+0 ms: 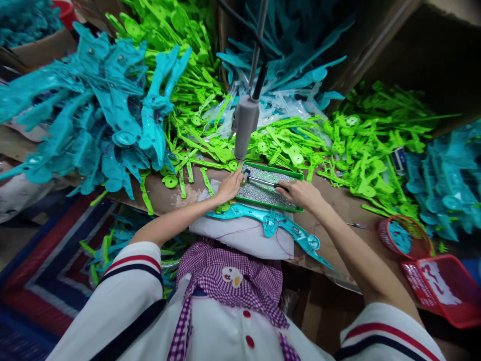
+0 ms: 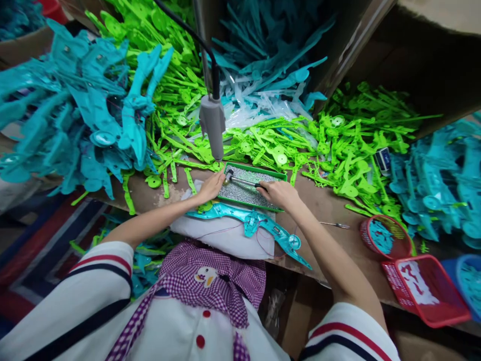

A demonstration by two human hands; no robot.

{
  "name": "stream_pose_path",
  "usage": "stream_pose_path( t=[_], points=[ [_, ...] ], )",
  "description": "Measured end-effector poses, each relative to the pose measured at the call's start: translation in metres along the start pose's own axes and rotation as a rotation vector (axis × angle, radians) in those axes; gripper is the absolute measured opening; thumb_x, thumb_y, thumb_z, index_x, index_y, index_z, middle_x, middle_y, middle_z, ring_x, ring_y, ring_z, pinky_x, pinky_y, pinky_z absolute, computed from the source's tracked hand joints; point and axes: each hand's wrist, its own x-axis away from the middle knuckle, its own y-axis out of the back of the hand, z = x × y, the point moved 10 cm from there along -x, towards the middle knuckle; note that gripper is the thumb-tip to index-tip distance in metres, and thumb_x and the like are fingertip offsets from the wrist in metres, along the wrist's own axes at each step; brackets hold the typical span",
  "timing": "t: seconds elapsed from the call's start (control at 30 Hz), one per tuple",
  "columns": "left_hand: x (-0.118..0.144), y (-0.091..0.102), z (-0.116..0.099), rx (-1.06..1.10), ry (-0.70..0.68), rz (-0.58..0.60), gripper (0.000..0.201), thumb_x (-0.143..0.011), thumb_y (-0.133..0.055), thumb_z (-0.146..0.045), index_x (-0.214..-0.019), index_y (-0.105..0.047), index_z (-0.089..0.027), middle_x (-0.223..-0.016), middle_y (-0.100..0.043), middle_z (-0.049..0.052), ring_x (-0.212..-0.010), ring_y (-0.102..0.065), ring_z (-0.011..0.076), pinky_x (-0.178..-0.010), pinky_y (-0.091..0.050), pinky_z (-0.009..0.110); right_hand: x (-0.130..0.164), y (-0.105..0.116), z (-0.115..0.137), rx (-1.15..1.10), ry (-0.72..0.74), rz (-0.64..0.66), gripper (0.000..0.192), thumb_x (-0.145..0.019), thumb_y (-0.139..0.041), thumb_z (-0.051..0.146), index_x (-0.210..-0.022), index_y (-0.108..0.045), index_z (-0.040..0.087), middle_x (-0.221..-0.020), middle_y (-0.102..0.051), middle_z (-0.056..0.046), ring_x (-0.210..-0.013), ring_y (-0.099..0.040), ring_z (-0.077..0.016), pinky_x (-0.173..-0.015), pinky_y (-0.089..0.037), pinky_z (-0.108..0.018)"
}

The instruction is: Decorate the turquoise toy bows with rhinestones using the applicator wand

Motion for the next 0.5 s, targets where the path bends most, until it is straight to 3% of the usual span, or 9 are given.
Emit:
stream_pose_path(
  t=[0.2,0.37,0.5],
  points=[
    [0.001,0.002,-0.001,-0.016,-0.016,-0.002,0.058,-0.107,-0.021,-0.045,-0.162,-0.028,-0.028,-0.156,-0.050,0.006,-0.145,-0.046,0.0284,-0.117,-0.041,0.047,0.019,-0.010,-0.038,0.023,-0.092,-0.019,0.056,-0.103,-0.028,0.054,-0.130,-0.065,0.024,-0.107,-0.078,-0.012,-0.088,-0.073,-0.0280,-0.063,-0.040,-0.032],
    [0.002,0.004,-0.005,-0.028,0.001,0.008,0.057,-0.107,-0.023,-0.042,-0.162,-0.027,-0.031,-0.155,-0.051,0.007,-0.141,-0.050,0.0319,-0.115,-0.042,0.050,0.074,-0.021,-0.086,0.070,-0.191,0.009,0.057,-0.101,-0.032,0.056,-0.129,-0.068,0.022,-0.090,-0.079,-0.013,-0.075,-0.072,-0.0277,-0.059,-0.036,-0.031],
    [0.003,0.005,-0.006,-0.028,0.017,0.008,0.057,-0.106,-0.023,-0.041,-0.161,-0.030,-0.027,-0.155,-0.050,0.009,-0.141,-0.050,0.0329,-0.115,-0.041,0.052,0.116,-0.026,-0.111,0.057,-0.173,-0.005,0.056,-0.099,-0.033,0.057,-0.122,-0.072,0.023,-0.093,-0.079,-0.011,-0.072,-0.071,-0.0261,-0.059,-0.036,-0.032]
  ],
)
